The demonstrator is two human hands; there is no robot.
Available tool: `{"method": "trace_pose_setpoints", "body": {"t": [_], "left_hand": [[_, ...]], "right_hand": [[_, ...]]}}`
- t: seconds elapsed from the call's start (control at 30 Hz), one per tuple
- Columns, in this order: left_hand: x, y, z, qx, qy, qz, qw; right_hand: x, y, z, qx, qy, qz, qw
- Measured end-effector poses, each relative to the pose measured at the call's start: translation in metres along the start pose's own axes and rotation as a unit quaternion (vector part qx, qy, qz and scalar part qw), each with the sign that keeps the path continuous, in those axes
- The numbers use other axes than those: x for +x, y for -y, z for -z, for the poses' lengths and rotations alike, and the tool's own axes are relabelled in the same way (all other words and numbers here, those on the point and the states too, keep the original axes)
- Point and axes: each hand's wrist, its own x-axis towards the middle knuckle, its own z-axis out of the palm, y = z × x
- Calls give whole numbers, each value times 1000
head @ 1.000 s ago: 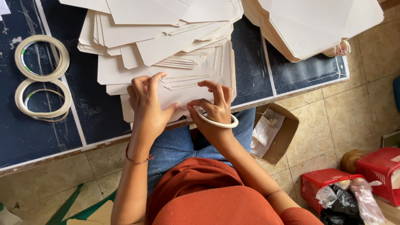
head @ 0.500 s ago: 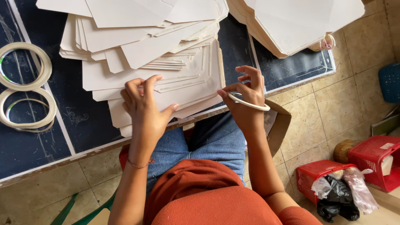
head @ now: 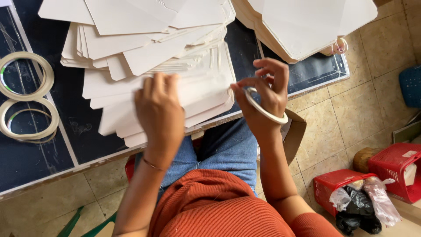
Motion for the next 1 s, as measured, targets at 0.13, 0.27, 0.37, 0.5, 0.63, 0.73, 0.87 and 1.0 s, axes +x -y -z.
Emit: {"method": "trace_pose_setpoints", "body": {"t": [0.13, 0.27, 0.37, 0.5, 0.63, 0.73, 0.87, 1.0], "left_hand": [[31, 19, 13, 85, -181, -71, 977], [22, 30, -3, -36, -35, -63, 997], [19, 12, -16, -232, 124, -4, 965], [17, -12, -45, -268, 152, 109, 945], [22, -24, -45, -250, 169, 156, 941], [28, -30, -45, -243, 168, 173, 940], [27, -33, -52, -215, 174, 190, 942], [26, -31, -49, -232, 174, 184, 939]], "right_hand": [[9, 1, -16, -4, -38, 23, 999], [-3, -13, -33, 31, 24, 16, 999], [-12, -29, -45, 41, 58, 6, 997], [-20, -36, -49, 28, 66, 7, 997], [-25, -37, -45, -7, 43, 10, 999], [-28, -39, -46, 19, 40, 17, 999], [-39, -37, -47, -1, 16, 66, 998], [-53, -16, -29, -41, -23, 61, 997]]}}
